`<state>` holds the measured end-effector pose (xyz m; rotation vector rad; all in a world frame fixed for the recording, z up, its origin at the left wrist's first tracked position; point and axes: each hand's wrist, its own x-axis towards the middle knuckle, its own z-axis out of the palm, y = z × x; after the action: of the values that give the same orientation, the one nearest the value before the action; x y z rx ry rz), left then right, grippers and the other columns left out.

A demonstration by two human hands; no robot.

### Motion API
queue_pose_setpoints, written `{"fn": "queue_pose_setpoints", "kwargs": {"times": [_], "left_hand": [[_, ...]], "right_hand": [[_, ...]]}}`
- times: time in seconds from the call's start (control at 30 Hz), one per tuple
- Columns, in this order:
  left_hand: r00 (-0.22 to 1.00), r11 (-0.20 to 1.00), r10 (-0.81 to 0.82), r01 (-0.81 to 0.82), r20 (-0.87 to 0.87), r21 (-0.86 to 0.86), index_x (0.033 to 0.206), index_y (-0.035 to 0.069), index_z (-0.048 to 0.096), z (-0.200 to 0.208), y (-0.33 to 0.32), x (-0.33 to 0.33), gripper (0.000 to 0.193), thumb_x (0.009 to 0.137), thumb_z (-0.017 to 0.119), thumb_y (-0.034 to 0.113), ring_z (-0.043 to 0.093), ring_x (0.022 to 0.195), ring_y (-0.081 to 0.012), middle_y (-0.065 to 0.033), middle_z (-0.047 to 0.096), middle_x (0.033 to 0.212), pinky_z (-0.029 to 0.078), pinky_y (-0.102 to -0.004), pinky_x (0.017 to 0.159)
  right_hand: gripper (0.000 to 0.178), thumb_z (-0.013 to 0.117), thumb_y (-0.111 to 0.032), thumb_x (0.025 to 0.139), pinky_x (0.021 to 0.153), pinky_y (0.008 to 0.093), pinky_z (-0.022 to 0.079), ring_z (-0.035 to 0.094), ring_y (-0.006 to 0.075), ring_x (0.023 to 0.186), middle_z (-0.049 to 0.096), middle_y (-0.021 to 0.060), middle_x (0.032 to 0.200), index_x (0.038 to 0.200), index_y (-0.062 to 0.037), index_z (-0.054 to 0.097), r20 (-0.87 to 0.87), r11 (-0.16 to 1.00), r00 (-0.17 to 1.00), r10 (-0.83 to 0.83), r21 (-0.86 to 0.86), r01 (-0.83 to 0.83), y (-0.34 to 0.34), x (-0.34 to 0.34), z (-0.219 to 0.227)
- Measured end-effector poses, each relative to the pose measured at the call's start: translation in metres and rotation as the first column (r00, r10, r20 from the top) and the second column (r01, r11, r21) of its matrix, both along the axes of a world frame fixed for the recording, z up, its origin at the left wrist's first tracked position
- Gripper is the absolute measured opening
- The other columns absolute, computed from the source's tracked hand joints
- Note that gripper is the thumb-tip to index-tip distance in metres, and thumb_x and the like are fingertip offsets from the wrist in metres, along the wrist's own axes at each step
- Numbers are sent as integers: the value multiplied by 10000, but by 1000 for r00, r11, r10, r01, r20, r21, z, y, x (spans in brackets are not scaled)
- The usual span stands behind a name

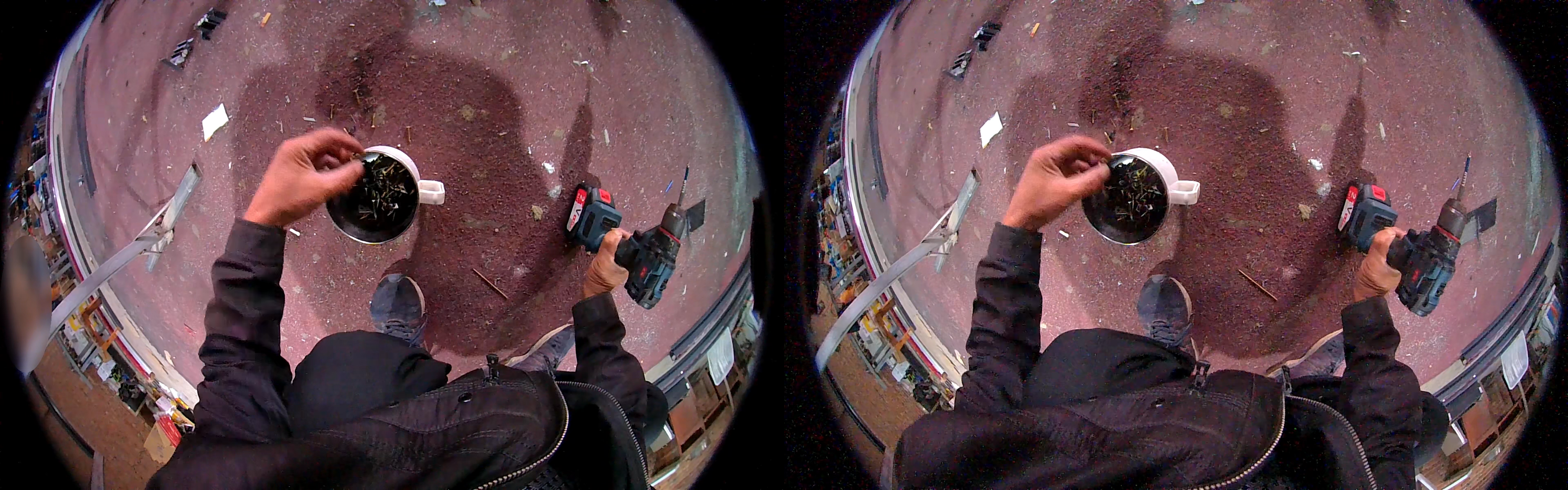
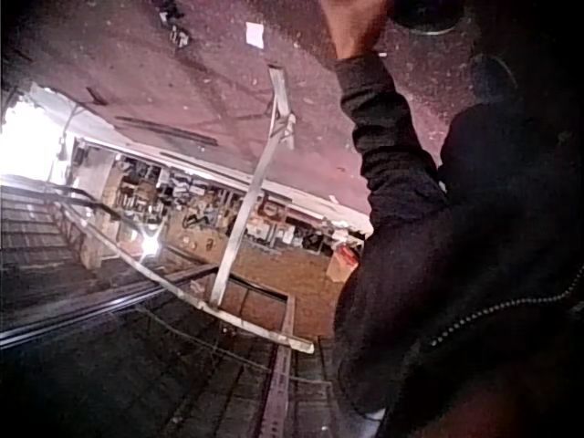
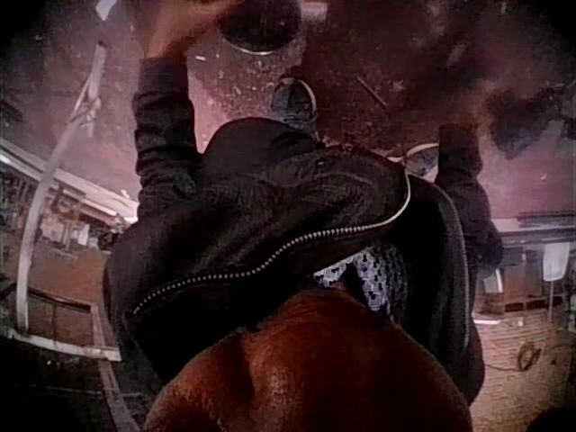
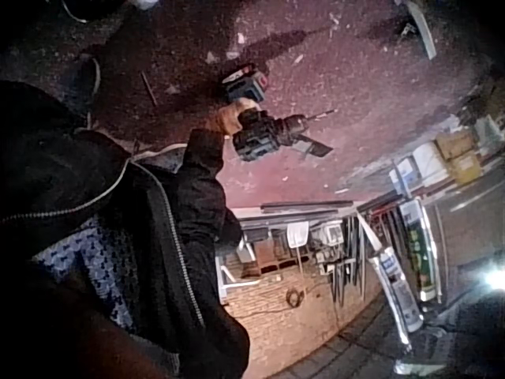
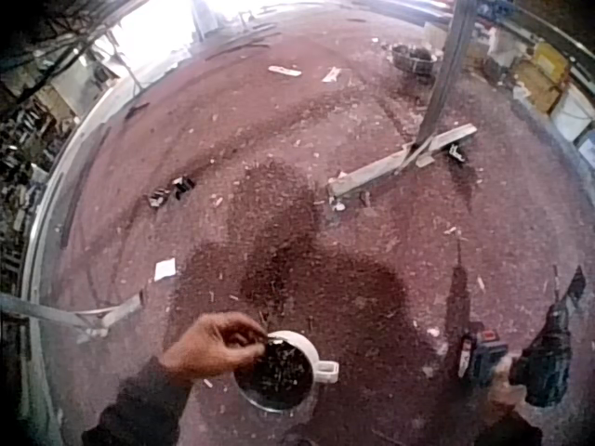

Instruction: The person collects screws from the floor into a mug and then uses a cordless drill to fasten screws into a large rectangular window frame. The person repeatedly picks screws from the mug and drives them into the frame's profile.

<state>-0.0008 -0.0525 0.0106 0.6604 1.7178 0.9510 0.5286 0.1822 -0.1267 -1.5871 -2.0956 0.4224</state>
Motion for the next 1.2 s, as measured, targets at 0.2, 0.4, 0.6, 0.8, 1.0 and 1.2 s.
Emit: {"fn": "queue_pose_setpoints", "kwargs": {"times": [0.2,0.4,0.6,0.8,1.0,1.2], "left_hand": [[974,996,-83,86,-209,3,1069,-1,730,11,7,3,214,940,765,166,681,890,-113,-48,735,962,577,-291,806],[938,998,-56,52,-341,-21,1076,1,716,-32,27,-44,195,972,711,166,674,861,-119,-21,730,955,559,-297,804],[742,990,-76,-25,-666,-140,1056,22,746,-83,41,-58,329,892,740,308,747,905,-297,-180,760,967,580,-383,839],[658,959,-168,-64,-734,-276,987,55,752,-97,64,-41,333,879,714,368,729,961,-374,-185,755,978,574,-450,850],[595,963,-165,-75,-787,-259,995,49,757,-94,61,-46,302,884,706,326,746,937,-333,-170,763,958,575,-431,848],[632,959,-106,-138,-767,-246,995,82,756,-92,39,-67,258,885,707,310,733,955,-351,-156,761,976,571,-450,856]], "right_hand": [[170,754,-178,893,816,269,517,624,117,825,658,-11,925,974,-54,670,-536,983,829,-162,-160,89,-3,-43,33],[242,697,-59,890,831,266,517,646,136,914,605,0,1057,1118,-101,631,521,917,851,-68,369,-153,9,7,-4],[351,700,-4,870,810,272,527,662,149,949,598,-20,1051,1184,-138,616,596,891,799,-84,404,-208,8,4,-6],[357,703,-4,873,821,288,535,674,186,946,594,-5,1103,1198,-121,612,685,839,725,-66,431,-331,7,12,-4],[346,655,0,914,850,280,529,659,153,956,621,2,1119,1235,-120,607,786,815,588,-191,460,-351,7,4,-1],[311,619,-9,938,899,233,489,632,116,998,604,-6,1137,1233,-102,584,61,995,998,-6,99,-1,11,19,-11]]}}
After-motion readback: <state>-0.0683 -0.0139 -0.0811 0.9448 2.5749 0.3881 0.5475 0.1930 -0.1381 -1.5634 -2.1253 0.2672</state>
